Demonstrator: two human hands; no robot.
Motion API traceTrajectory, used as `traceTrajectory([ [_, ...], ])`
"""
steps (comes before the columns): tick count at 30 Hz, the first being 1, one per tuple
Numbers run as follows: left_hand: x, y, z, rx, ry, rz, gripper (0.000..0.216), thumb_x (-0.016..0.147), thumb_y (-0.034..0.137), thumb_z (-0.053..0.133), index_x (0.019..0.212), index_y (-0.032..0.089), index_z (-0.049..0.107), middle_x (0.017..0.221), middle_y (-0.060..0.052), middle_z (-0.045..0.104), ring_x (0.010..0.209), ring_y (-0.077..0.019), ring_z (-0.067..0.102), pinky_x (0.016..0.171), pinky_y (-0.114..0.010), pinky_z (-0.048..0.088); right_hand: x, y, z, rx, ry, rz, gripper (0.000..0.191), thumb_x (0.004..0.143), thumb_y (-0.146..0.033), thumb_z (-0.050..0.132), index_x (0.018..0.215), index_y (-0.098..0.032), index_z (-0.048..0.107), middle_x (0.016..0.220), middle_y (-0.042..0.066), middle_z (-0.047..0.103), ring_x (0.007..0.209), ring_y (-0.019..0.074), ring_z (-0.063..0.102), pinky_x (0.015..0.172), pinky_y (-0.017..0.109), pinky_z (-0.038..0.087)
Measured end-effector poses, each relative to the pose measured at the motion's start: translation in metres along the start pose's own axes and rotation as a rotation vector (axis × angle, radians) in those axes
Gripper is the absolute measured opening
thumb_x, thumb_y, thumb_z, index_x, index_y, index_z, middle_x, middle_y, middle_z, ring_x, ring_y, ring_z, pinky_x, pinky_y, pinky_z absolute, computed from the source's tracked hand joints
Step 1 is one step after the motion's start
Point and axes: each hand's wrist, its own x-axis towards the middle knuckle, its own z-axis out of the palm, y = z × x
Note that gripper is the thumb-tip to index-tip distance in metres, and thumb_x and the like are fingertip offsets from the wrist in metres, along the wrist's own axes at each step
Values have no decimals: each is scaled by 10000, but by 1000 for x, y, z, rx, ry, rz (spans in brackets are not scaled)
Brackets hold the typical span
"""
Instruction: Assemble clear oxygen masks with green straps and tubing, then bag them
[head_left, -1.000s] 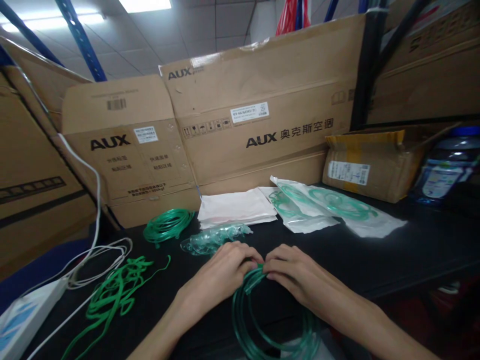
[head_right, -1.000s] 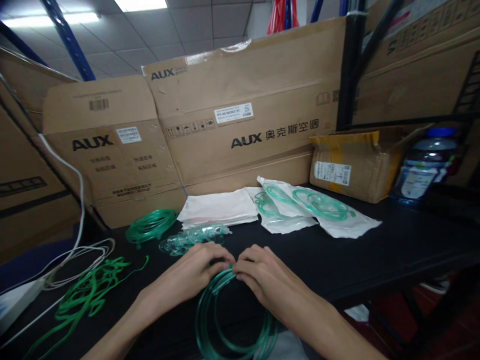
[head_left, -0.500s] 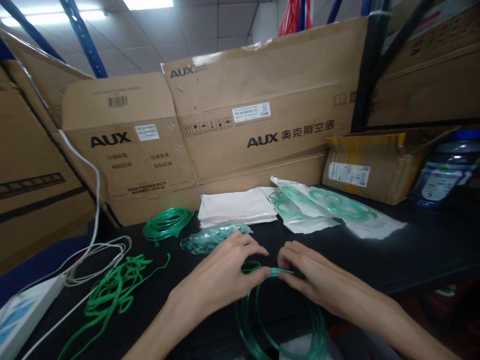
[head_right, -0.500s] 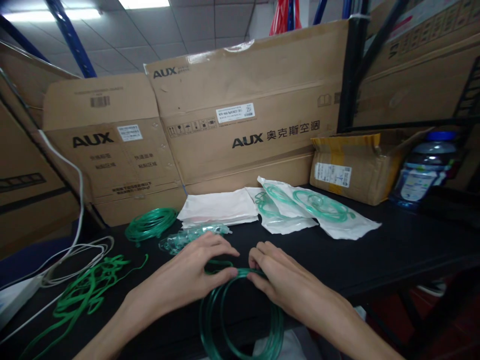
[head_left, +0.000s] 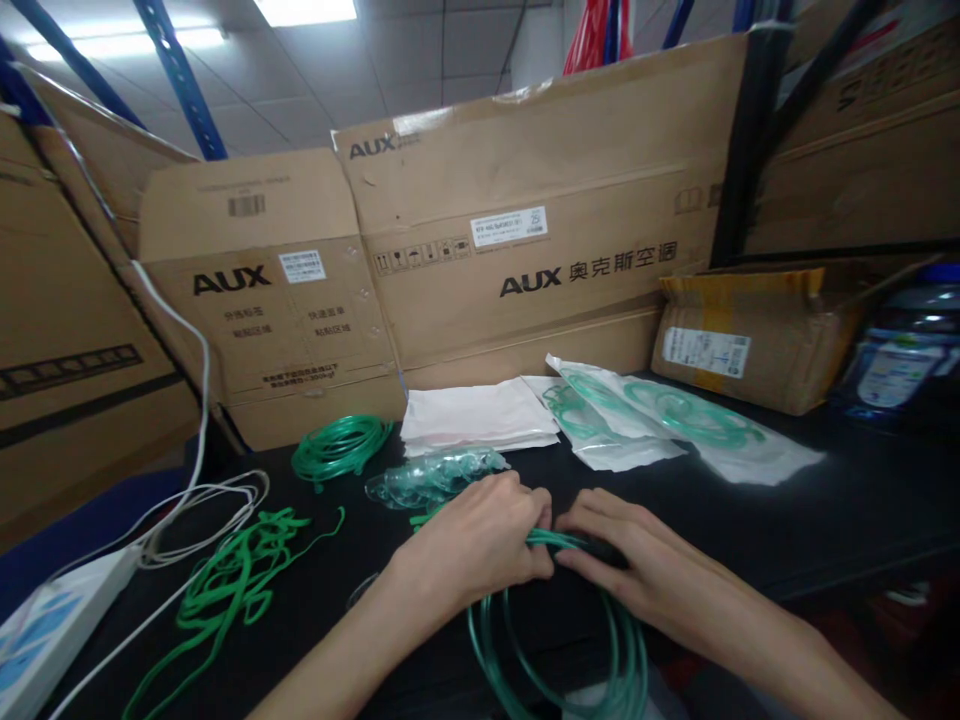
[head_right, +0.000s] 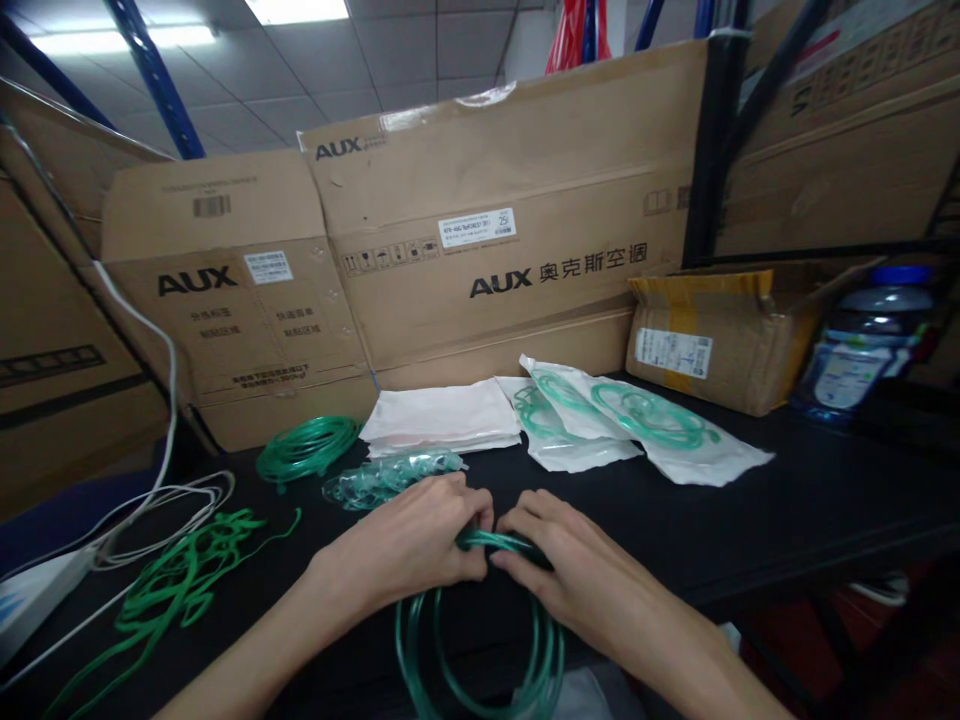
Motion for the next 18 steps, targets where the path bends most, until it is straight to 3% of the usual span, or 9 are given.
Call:
traceTrajectory([
  [3,0,-2,-5,-142,79,-61,158,831,219,674,982,207,719,914,-51,721,863,-224,676,753,-284,494,2,4,-1,84,53,30,312,972,-371,615,1254,-263,691,1259,85,705,1183,289,646,1009,405,520],
  [7,2,-8,-9,-360,130,-86,240,846,254,667,1066,233,759,831,1,729,768,-168,657,701,-234,444,11,4,-6,251,26,93,324,1010,-371,530,1215,-220,730,1112,87,766,1014,258,718,927,363,559],
  [9,2,-11,-10,-459,96,-102,273,873,378,674,1070,219,775,746,15,710,651,-136,609,607,-216,398,14,3,-8,270,55,78,326,1004,-351,529,1210,-208,737,1108,95,763,1024,264,711,926,363,554],
  [12,1,-11,-9,-576,35,-136,439,940,542,564,901,175,801,609,23,652,495,-96,465,484,-216,303,14,3,-8,255,53,54,333,1002,-343,524,1225,-210,731,1033,92,760,957,259,709,863,357,565],
  [15,-1,-12,-8,-639,14,-140,480,965,519,522,803,157,791,517,37,552,441,-83,359,427,-223,233,13,3,-7,249,42,55,341,1005,-361,525,1240,-218,726,926,76,746,871,244,699,813,347,570],
  [18,-2,-16,-7,-726,-70,-149,453,966,506,513,918,159,799,495,47,492,431,-90,390,420,-203,266,13,1,-9,263,76,57,358,996,-401,535,1231,-219,735,910,81,746,890,253,696,777,332,571],
])
